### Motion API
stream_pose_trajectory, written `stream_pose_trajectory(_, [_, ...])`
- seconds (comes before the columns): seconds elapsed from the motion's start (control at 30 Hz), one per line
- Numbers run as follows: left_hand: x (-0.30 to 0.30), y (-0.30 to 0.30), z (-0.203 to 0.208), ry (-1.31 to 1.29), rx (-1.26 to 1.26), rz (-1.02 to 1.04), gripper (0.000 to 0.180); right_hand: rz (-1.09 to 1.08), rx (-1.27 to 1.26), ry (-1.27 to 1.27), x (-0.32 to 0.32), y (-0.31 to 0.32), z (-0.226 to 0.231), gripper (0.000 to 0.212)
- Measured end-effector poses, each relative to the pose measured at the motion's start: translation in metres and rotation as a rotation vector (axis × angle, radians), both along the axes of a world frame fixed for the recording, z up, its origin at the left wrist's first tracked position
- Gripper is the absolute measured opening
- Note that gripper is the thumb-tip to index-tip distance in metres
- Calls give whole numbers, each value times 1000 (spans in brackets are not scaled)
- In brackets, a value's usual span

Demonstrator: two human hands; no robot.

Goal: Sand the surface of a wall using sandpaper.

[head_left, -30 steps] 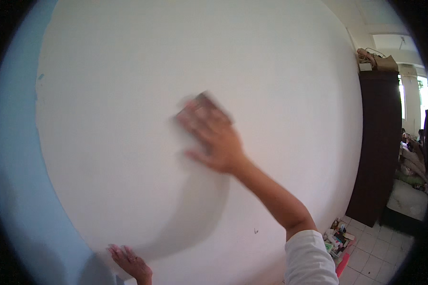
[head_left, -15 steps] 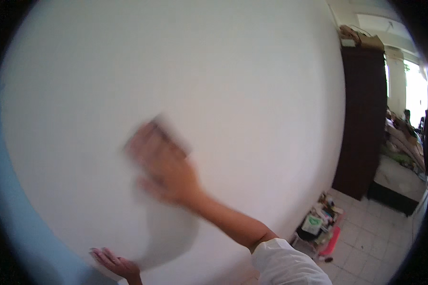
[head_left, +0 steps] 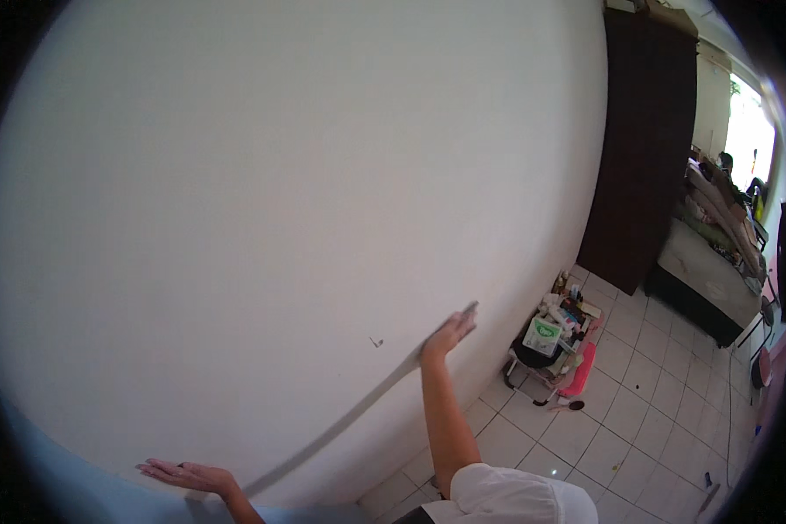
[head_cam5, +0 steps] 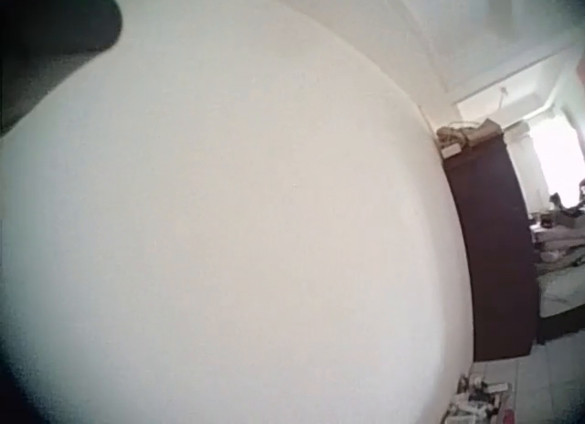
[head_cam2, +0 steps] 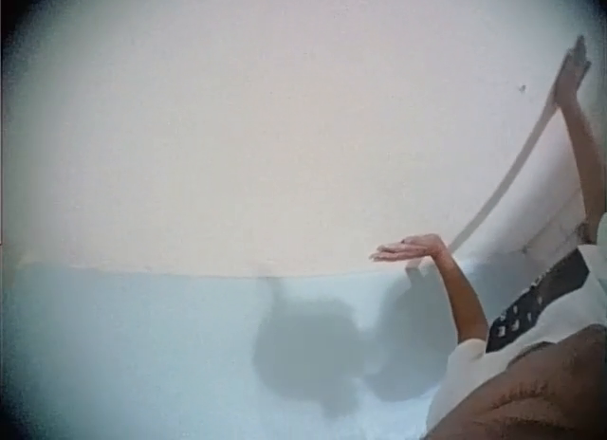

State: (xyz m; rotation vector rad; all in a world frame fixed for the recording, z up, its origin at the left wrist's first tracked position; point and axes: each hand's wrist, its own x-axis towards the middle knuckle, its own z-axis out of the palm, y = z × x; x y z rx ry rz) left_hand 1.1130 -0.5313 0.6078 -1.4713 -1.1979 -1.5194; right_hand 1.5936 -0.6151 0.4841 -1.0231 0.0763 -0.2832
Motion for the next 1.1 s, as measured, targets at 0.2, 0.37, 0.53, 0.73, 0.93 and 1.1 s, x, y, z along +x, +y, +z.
stream_pose_trajectory(0.2, [31, -3, -18, -148, -2, -156, 60, 41, -156, 205, -36, 11, -13, 62])
stream_pose_trajectory(0.37, [37, -11, -54, -114, -122, -251, 62, 84, -282, -631, -139, 24, -18, 73])
stream_pose_trajectory(0.53, [49, -10, -173, -160, -177, -317, 64, -127, -750, -1508, -67, -2, -185, 57])
stream_pose_trajectory(0.73, [61, -11, -307, -176, -191, -286, 74, 119, -400, -814, 24, 9, -280, 83])
stream_pose_trajectory(0.93, [57, 21, -470, 88, -24, 4, 63, 78, -163, -469, 101, 26, -356, 67])
stream_pose_trajectory(1.1, [68, 45, -558, 107, -23, -19, 62, 10, -245, -242, 106, 54, -386, 62])
